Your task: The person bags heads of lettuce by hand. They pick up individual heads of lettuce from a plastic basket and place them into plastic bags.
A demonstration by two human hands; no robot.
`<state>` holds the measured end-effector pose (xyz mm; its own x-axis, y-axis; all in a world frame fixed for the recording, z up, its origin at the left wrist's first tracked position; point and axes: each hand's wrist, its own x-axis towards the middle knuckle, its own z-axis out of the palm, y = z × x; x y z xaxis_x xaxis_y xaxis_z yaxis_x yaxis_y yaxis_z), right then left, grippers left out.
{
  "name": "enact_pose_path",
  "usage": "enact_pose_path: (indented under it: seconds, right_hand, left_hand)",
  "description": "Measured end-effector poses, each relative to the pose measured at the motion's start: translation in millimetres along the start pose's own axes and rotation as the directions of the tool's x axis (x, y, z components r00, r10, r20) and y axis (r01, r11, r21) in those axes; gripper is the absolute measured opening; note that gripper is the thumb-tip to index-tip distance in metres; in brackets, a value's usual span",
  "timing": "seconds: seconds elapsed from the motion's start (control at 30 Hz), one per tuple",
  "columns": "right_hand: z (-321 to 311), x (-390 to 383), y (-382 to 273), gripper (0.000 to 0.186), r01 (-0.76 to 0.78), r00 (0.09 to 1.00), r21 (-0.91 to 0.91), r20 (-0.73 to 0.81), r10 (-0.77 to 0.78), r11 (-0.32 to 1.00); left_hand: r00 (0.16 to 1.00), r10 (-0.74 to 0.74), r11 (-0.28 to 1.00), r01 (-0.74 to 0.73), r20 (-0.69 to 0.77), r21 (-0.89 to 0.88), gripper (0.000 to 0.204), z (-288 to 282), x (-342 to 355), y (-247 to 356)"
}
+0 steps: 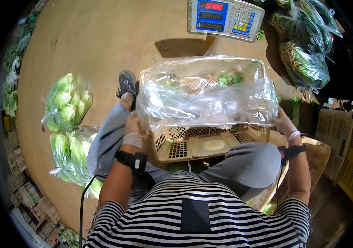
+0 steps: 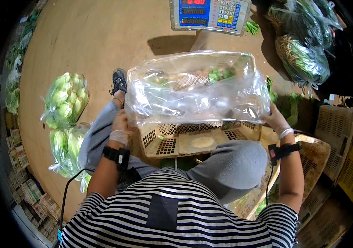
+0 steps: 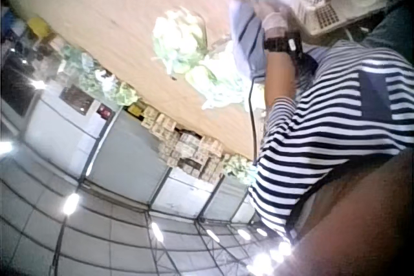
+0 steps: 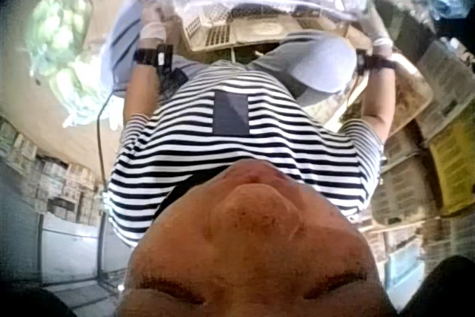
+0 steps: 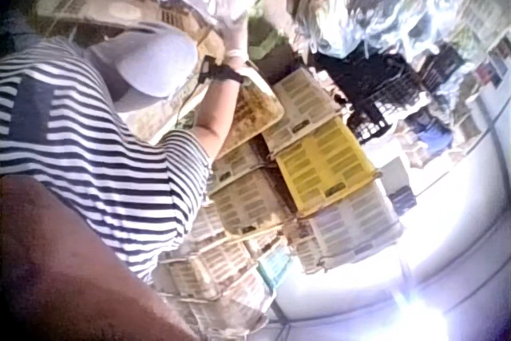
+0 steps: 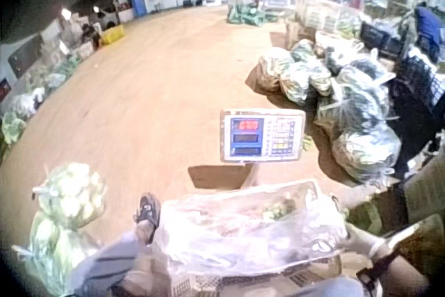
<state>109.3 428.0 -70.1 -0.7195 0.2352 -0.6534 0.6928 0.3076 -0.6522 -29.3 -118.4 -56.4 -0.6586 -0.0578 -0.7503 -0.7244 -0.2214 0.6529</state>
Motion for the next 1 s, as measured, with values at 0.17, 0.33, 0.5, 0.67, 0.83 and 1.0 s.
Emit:
enact_pose_path:
  seconds: [0.17, 0.33, 0.5, 0.67, 0.83, 1.0]
  right_hand:
    - [19, -4, -137, 0.049, 0.332, 0.546, -0.793, -0.28, -0.79, 0.511]
    - [99, 93, -152, 0.028, 0.606, 0.768, -0.51, 0.176, -0.616, 0.61]
    - [119, 120, -9, 0.028, 0.646, 0.687, -0.635, 0.726, 0.04, 0.425]
    - [125, 98, -50, 0.064, 0.364, 0.836, -0.658, 0.543, 0.079, 0.659]
    - [132, 94, -43, 0.085, 0.221, 0.969, -0.542, 0.025, -0.248, 0.811]
    - [120, 88, -29, 0.078, 0.265, 0.954, -0.117, 0.175, -0.243, 0.957]
  left_hand:
    - [0.403, 0.827, 0.158, -0.837, 0.393, 0.524, 0.019, 34, 13, 34]
    - [0.815, 0.146, -0.327, -0.495, 0.561, 0.805, 0.023, 131, 51, 19]
    - [0.768, -0.628, -0.484, -0.511, 0.125, 0.71, 0.055, 123, 39, -69]
    - [0.854, -0.363, -0.128, -0.442, 0.373, 0.888, 0.08, 102, 38, -88]
    - [0.997, 0.057, 0.097, -0.049, 0.044, 0.994, 0.087, 94, 56, -75]
    - [0.962, 0.165, 0.217, -0.252, 0.219, 0.943, 0.077, 89, 78, -93]
